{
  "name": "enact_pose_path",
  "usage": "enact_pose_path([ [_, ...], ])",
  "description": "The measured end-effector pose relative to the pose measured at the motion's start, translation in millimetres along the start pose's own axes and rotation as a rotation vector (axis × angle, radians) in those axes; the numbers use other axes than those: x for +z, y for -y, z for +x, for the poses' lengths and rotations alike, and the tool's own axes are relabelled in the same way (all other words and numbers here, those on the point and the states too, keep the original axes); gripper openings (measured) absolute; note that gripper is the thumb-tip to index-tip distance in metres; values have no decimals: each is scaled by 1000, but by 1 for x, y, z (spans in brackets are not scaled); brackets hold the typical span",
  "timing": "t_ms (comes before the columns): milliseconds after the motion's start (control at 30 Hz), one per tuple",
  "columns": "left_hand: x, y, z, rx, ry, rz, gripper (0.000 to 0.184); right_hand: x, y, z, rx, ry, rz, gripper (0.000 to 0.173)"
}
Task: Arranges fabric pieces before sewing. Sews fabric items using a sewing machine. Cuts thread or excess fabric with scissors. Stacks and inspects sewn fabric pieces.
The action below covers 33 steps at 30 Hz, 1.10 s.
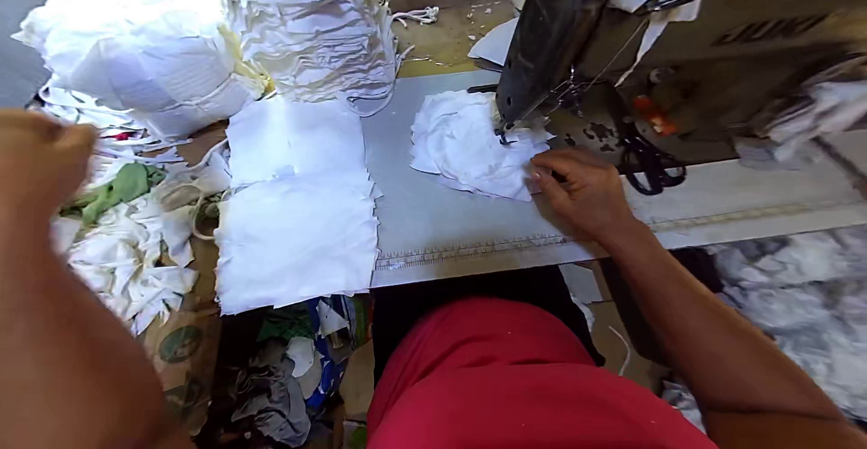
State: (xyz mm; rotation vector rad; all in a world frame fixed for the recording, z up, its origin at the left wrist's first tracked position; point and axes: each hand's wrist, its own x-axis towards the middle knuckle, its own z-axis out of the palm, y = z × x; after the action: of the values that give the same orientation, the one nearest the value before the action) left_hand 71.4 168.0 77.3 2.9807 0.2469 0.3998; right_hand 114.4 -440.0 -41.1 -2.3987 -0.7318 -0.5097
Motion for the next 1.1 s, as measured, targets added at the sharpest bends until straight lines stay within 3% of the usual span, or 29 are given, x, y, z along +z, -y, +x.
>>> enact_pose_path([
  [33,6,-62,0,201,-60,-12,41,4,-2,4,-25,15,-23,28],
  [100,20,-201,-15,423,-23,-130,30,16,-7,10,-45,58,-67,30],
  [133,41,-250,-20,560,-20,-182,25,23,-10,12,-40,65,-86,31],
  [200,97,-310,-15,861,-20,-303,21,39,-16,14,-22,56,-91,32],
  [267,145,-340,2,1062,53,-415,25,48,-22,12,-13,23,-73,32],
  [367,187,-354,25,1191,161,-478,35,47,-22,9,-7,14,-69,33],
  [467,207,-349,33,1200,194,-468,40,50,-22,8,8,4,-67,33],
  [767,210,-348,23,1095,160,-478,41,51,-17,9,47,7,-120,36],
  [1100,213,-349,21,1090,105,-490,41,50,-14,11,67,26,-139,36],
])
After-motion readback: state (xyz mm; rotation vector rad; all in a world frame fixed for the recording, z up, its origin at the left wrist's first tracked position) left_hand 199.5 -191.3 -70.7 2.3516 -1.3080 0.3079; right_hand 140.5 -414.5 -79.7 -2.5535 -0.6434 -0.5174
